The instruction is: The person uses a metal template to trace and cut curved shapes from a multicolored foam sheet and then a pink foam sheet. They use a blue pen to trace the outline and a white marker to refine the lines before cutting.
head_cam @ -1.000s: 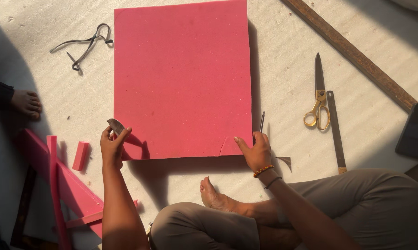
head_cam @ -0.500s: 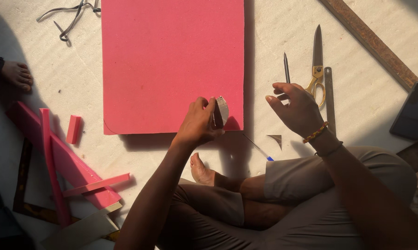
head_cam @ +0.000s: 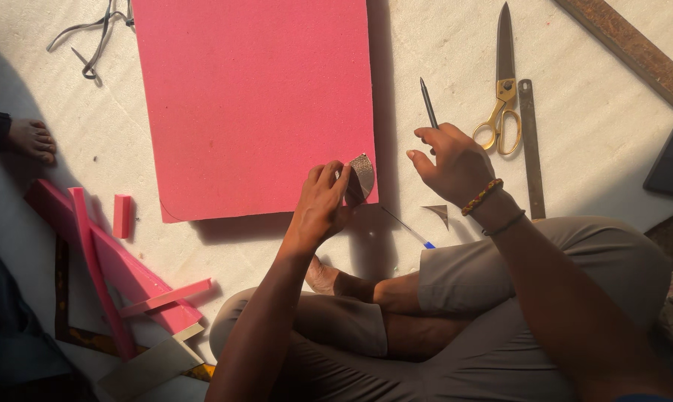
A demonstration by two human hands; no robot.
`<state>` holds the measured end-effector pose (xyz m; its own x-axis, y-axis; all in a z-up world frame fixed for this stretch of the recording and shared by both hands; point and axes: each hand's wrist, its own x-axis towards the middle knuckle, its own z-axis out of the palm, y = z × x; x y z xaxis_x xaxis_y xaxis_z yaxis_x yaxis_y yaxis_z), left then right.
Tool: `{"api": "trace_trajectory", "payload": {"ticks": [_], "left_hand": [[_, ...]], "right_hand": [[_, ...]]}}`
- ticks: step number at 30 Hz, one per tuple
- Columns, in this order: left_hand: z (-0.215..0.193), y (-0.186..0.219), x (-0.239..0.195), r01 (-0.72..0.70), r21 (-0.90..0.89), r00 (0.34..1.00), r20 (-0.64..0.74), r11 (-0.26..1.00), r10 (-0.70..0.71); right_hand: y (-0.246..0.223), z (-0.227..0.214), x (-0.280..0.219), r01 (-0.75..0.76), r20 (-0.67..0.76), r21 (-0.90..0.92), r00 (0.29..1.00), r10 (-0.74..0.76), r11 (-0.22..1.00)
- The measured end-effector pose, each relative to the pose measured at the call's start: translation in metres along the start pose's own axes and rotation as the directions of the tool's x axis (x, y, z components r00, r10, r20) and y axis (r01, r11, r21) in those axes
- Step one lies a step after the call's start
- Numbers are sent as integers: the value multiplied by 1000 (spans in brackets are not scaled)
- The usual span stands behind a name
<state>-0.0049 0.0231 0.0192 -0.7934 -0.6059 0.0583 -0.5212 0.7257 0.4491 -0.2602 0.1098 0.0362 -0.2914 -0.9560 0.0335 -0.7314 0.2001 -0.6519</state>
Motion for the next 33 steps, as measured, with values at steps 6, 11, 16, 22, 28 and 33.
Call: {"api": "trace_trajectory", "payload": {"ticks": [6,11,16,22,28,33], "left_hand": [[-3,-6,-3,-26,-25,999,22,999,26],[-6,-6,-1,-67,-25,997,36,997,68],[-5,-6,-2,-83,-6,996,-13,997,83],[-2,-12,-5,-97,-21,995,-30,995,96],[0,-15,-8,-88,-44,996,-17,995,87],[0,-17,-7,-91,-76,996,-29,993,89]], "right_hand": [[6,10,1,95,-45,-42,994,-97,995],[10,18,-2,150,-42,-51,987,-153,987],[10,26,-6,171,-22,-63,985,-173,983],[8,34,-6,151,6,-41,988,-151,988],[7,52,-8,52,62,175,996,-63,983],[5,67,-8,-118,114,318,990,86,941]]}}
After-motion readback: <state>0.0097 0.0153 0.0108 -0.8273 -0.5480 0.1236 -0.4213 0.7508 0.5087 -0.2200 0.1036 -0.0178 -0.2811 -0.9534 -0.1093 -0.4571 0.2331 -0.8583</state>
